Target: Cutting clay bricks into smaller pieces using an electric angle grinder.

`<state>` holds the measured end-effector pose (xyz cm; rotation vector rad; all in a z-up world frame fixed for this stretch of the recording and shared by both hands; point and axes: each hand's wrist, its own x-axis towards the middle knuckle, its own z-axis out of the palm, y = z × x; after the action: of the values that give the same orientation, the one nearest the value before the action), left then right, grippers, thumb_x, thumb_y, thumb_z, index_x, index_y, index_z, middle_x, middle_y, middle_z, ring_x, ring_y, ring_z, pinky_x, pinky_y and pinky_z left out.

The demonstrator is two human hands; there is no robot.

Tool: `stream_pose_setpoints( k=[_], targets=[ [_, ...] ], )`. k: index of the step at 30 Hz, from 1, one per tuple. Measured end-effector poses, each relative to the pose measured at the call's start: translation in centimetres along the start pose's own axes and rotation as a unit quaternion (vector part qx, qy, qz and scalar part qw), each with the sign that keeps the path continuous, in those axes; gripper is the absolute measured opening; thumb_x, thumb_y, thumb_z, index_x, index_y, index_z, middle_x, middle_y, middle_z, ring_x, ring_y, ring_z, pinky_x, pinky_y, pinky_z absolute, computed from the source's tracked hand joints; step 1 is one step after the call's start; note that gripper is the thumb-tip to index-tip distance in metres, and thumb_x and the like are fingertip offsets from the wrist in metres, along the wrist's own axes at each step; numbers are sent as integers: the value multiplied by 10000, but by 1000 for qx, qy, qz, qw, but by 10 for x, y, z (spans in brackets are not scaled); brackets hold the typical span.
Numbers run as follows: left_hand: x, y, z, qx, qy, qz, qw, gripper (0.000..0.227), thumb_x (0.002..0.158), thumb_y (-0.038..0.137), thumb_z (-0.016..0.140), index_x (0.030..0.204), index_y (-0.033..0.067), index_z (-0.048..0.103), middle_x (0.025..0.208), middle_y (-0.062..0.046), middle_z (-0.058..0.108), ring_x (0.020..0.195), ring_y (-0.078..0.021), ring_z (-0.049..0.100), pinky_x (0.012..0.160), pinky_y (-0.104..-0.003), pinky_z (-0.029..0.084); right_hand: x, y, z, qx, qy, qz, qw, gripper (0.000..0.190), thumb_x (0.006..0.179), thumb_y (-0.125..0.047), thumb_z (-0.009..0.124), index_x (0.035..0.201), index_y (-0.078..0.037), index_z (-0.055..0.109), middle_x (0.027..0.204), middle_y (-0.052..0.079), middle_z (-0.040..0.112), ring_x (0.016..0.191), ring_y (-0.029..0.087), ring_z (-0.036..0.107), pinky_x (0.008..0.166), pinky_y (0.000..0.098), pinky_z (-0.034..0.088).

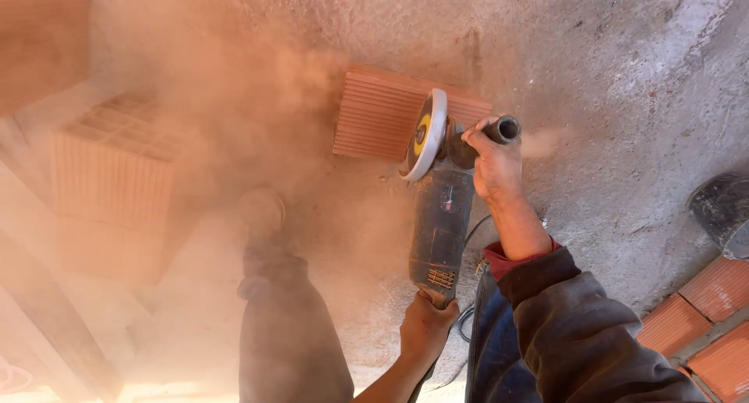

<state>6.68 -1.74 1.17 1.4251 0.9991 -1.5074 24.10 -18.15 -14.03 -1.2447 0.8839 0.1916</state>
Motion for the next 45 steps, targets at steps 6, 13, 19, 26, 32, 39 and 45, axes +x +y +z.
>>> stream_pose_setpoints(
  k=[6,13,19,26,32,39,45],
  targets=[
    [4,9,1,29,6,25,999,488,819,442,731,1076,35,649,1046,-163,762,1011,-337,730,874,-441,544,10,-12,7,0,-12,-9,1000,202,865,130,650,907,-63,606,893,50,635,869,171,640,838,310,516],
    [7,23,-1,46,3,49,998,509,835,450,714,1099,23,627,1048,-201,739,1026,-377,717,886,-465,542,24,-25,14,-2,-14,-29,999,194,841,113,663,891,-67,612,886,49,647,869,171,637,827,308,513],
    [0,19,-2,49,2,21,999,534,829,456,721,1106,9,626,1055,-205,725,1043,-374,709,904,-456,532,20,-15,14,-21,-13,-14,1000,192,817,93,684,844,-83,612,866,31,641,862,161,628,811,302,497],
    [-3,-37,4,49,11,2,999,467,820,448,717,1037,39,651,992,-184,759,1001,-350,729,885,-441,539,-26,23,8,-13,-44,-28,999,187,857,82,685,849,-89,608,894,11,621,878,142,596,824,297,461],
    [2,-91,18,32,14,-24,999,496,806,450,735,1114,79,618,1007,-154,763,986,-325,739,887,-432,548,-69,65,-8,-64,6,34,997,174,843,44,725,870,-94,623,879,-18,628,860,115,589,796,288,466],
    [17,-179,37,42,30,-66,997,552,802,454,744,1147,34,646,1050,-164,774,1016,-299,756,904,-411,566,-125,122,-56,-11,-30,107,994,144,878,33,733,894,-66,629,903,-11,596,877,116,561,793,305,455],
    [44,-218,42,171,-122,17,977,620,825,480,744,1214,20,595,1086,-190,742,1036,-333,725,913,-423,551,-186,70,-123,9,-45,42,998,184,891,102,666,958,-64,621,1042,52,640,1014,170,607,888,324,490]
  ],
)
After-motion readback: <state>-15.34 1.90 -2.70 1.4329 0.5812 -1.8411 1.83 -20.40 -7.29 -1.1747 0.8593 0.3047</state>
